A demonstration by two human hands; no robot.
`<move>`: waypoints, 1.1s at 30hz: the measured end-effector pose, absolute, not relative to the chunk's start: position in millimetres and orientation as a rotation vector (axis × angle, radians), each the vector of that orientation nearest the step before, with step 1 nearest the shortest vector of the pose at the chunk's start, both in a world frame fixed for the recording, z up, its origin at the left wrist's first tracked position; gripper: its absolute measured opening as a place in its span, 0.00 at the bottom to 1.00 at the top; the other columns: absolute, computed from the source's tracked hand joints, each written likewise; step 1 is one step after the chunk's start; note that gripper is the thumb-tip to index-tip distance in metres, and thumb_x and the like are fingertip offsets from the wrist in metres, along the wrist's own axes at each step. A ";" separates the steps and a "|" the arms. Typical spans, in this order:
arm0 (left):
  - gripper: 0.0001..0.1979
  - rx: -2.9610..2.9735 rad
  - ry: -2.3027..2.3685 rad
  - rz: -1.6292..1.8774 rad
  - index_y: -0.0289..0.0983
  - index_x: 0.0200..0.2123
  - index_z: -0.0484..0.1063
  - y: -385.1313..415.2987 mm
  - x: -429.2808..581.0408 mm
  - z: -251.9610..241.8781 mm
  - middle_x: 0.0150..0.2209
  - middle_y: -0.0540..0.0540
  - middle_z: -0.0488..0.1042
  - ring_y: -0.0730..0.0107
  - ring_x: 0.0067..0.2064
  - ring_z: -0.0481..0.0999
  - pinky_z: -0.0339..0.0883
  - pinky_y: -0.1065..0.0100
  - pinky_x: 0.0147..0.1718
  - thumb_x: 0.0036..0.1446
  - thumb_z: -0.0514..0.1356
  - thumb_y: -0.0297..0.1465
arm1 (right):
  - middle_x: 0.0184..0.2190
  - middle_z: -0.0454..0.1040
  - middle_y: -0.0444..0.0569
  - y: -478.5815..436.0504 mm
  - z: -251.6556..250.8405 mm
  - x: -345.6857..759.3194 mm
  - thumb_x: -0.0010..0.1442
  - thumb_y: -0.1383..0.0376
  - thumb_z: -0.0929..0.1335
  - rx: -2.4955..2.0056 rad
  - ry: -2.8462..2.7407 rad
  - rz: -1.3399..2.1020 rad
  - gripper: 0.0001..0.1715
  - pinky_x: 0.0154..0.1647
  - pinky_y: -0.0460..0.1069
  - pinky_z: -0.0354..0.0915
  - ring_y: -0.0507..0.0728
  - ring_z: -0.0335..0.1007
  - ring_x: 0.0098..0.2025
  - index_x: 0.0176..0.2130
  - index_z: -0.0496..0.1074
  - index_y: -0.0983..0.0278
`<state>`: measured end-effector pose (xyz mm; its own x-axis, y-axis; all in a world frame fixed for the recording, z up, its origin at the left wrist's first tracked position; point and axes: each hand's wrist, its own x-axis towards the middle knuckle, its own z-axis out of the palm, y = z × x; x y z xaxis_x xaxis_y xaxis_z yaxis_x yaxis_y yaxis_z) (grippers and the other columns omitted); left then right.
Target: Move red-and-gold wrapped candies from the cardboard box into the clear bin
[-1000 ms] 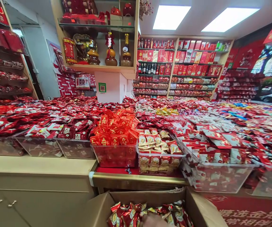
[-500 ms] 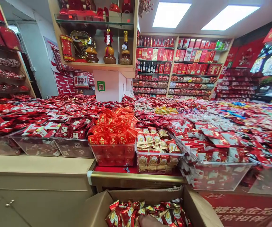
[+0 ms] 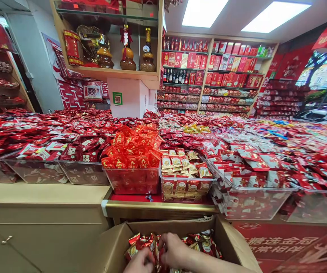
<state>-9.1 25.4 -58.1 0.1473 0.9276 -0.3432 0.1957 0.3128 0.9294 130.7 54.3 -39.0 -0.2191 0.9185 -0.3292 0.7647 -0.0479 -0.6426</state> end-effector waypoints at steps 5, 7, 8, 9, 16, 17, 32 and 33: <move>0.15 0.833 1.233 1.010 0.41 0.36 0.65 25.3 -7.8 -27.2 0.26 0.51 0.74 0.72 0.23 0.72 0.61 0.72 0.20 0.46 0.56 0.41 | 0.26 0.68 0.43 56.8 -8.4 144.0 0.36 0.76 0.63 -1.498 -1.896 1.229 0.17 0.24 0.42 0.57 0.48 0.59 0.24 0.31 0.66 0.65; 0.15 0.761 1.151 1.093 0.40 0.37 0.64 24.6 -6.4 -16.9 0.27 0.50 0.75 0.72 0.25 0.73 0.63 0.72 0.23 0.45 0.58 0.38 | 0.28 0.66 0.43 57.5 -5.1 146.8 0.39 0.74 0.64 -1.404 -1.710 1.418 0.18 0.21 0.41 0.56 0.46 0.57 0.22 0.35 0.63 0.65; 0.14 0.738 1.119 1.132 0.39 0.35 0.65 24.6 -6.1 -13.4 0.26 0.50 0.75 0.73 0.25 0.73 0.64 0.72 0.24 0.44 0.60 0.37 | 0.28 0.66 0.43 57.7 -4.7 147.2 0.41 0.73 0.64 -1.364 -1.622 1.523 0.18 0.20 0.42 0.56 0.45 0.57 0.20 0.36 0.61 0.66; 0.13 0.724 1.092 1.169 0.38 0.33 0.67 24.7 -6.0 -11.4 0.25 0.50 0.75 0.73 0.25 0.73 0.64 0.72 0.25 0.43 0.61 0.36 | 0.28 0.65 0.43 57.7 -4.8 147.1 0.42 0.70 0.65 -1.326 -1.552 1.614 0.18 0.19 0.42 0.56 0.45 0.56 0.19 0.37 0.61 0.66; 0.08 0.715 1.064 1.267 0.34 0.23 0.72 27.0 -7.3 -22.0 0.22 0.51 0.75 0.74 0.24 0.71 0.64 0.73 0.25 0.39 0.65 0.33 | 0.22 0.67 0.44 54.9 -2.2 142.0 0.46 0.57 0.67 -1.223 -1.737 1.541 0.17 0.23 0.43 0.57 0.48 0.59 0.22 0.31 0.68 0.69; 0.08 0.713 1.070 1.272 0.35 0.23 0.72 27.2 -7.3 -23.6 0.22 0.51 0.75 0.74 0.23 0.70 0.63 0.73 0.24 0.39 0.64 0.33 | 0.23 0.68 0.44 54.1 -1.8 141.8 0.46 0.58 0.67 -1.210 -1.794 1.485 0.16 0.25 0.43 0.57 0.49 0.60 0.24 0.30 0.69 0.69; 0.07 0.789 1.047 1.210 0.35 0.28 0.73 25.6 -6.2 -16.3 0.25 0.51 0.73 0.73 0.27 0.69 0.63 0.73 0.28 0.45 0.61 0.33 | 0.23 0.69 0.45 50.5 4.6 141.1 0.50 0.60 0.64 -1.210 -2.039 1.264 0.14 0.26 0.43 0.56 0.49 0.59 0.25 0.30 0.72 0.68; 0.07 0.776 1.035 1.213 0.35 0.27 0.72 25.6 -6.3 -16.3 0.24 0.51 0.73 0.74 0.26 0.69 0.63 0.73 0.27 0.45 0.61 0.34 | 0.23 0.70 0.45 50.5 5.7 140.6 0.51 0.60 0.63 -1.213 -2.039 1.254 0.14 0.26 0.43 0.56 0.49 0.59 0.25 0.30 0.72 0.68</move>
<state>-6.3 25.6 -16.3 0.0288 0.9768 -0.2121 -0.3629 0.2079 0.9083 140.6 50.5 5.7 -0.5094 0.8581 -0.0645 0.4449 0.1984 -0.8733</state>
